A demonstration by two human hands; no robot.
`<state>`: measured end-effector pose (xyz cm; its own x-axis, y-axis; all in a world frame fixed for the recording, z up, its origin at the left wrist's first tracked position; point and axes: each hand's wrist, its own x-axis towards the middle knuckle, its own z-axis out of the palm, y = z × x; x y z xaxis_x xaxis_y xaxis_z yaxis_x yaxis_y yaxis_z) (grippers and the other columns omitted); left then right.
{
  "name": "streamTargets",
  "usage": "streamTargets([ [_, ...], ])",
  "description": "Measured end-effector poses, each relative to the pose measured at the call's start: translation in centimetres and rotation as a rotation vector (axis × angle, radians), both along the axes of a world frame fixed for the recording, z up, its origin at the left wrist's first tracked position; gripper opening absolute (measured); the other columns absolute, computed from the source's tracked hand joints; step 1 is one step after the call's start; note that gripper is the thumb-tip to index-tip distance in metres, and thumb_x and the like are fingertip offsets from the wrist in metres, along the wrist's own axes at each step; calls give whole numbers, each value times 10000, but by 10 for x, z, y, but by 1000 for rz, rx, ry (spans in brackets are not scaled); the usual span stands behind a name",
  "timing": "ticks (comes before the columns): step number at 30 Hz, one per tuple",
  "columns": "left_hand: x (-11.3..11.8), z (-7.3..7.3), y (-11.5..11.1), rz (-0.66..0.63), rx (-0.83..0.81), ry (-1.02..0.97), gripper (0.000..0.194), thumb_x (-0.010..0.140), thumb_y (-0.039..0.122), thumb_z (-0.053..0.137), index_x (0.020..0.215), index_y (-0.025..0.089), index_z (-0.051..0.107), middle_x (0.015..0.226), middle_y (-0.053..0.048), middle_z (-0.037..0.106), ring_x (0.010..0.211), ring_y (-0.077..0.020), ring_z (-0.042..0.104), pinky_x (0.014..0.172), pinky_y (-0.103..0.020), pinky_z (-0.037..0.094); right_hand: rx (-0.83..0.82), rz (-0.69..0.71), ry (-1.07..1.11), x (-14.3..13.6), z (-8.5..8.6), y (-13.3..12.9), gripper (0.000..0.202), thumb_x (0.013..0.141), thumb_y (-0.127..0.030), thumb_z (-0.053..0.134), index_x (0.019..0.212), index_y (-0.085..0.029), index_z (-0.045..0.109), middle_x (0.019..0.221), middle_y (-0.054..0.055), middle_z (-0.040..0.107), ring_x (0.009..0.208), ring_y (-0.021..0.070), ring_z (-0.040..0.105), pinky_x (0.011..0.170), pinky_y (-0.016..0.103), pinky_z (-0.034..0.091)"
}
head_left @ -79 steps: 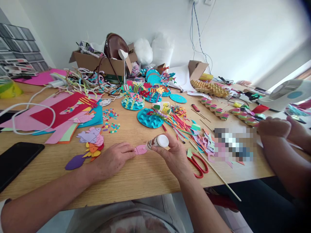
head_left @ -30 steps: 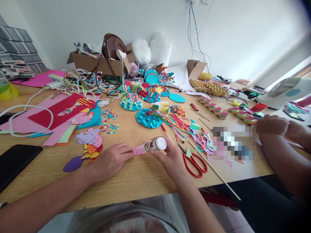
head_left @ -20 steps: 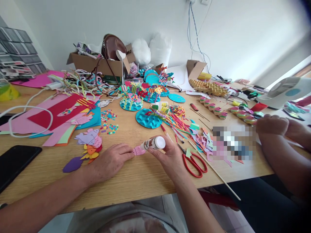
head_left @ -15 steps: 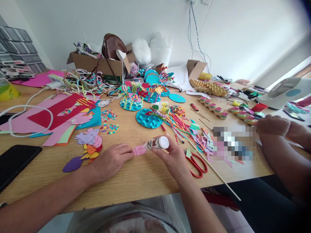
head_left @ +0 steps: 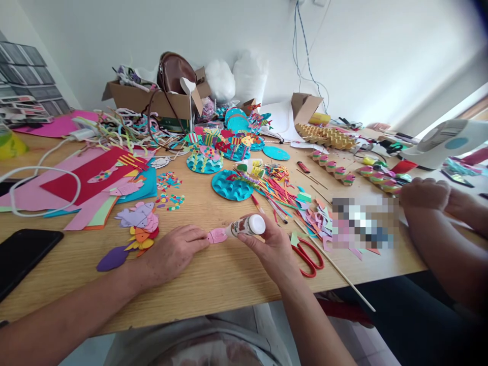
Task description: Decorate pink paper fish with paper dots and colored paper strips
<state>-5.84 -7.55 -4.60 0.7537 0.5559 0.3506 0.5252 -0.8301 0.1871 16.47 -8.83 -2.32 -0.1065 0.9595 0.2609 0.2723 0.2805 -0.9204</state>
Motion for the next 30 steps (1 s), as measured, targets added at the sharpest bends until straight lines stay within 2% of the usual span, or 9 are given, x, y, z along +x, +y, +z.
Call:
streamTargets([
  [4,-1,-2,-1,19,12,6,351,814,50,329,1005,160,602,994,-75,620,940,-182,537,817,-329,472,-5,26,-6,2,-1,-3,165,704,-267,664,835,-193,595,804,15,637,746,169,579,690,284,457],
  [10,-2,-4,0,20,-1,6,360,814,44,330,1019,173,596,1012,-71,613,948,-178,532,833,-336,467,12,-13,8,0,-1,-2,141,709,-272,659,809,-197,592,776,9,633,731,167,576,675,278,461],
  [14,-2,-4,0,20,-46,17,353,829,58,339,1064,171,576,1024,-69,605,960,-174,527,834,-324,468,-18,42,44,-5,-3,-4,174,700,-270,666,837,-196,588,816,20,631,764,176,578,700,286,464],
  [19,-3,-6,0,13,8,30,350,824,46,337,1036,169,587,1026,-73,608,962,-180,527,847,-333,456,-34,36,47,-2,-3,-5,159,694,-247,671,826,-198,596,787,3,630,741,163,575,688,273,461],
  [25,-2,-5,0,8,0,22,340,840,57,324,1054,160,567,1019,-74,606,935,-179,536,817,-324,463,-41,63,113,-4,-9,-6,191,687,-263,677,849,-198,597,830,17,636,778,178,583,703,290,470],
  [30,-3,-4,0,13,22,31,341,825,42,326,1023,158,579,1005,-73,612,930,-185,537,808,-324,463,-67,-35,261,3,-12,-4,192,670,-249,687,831,-210,591,806,2,644,771,174,604,715,300,485],
])
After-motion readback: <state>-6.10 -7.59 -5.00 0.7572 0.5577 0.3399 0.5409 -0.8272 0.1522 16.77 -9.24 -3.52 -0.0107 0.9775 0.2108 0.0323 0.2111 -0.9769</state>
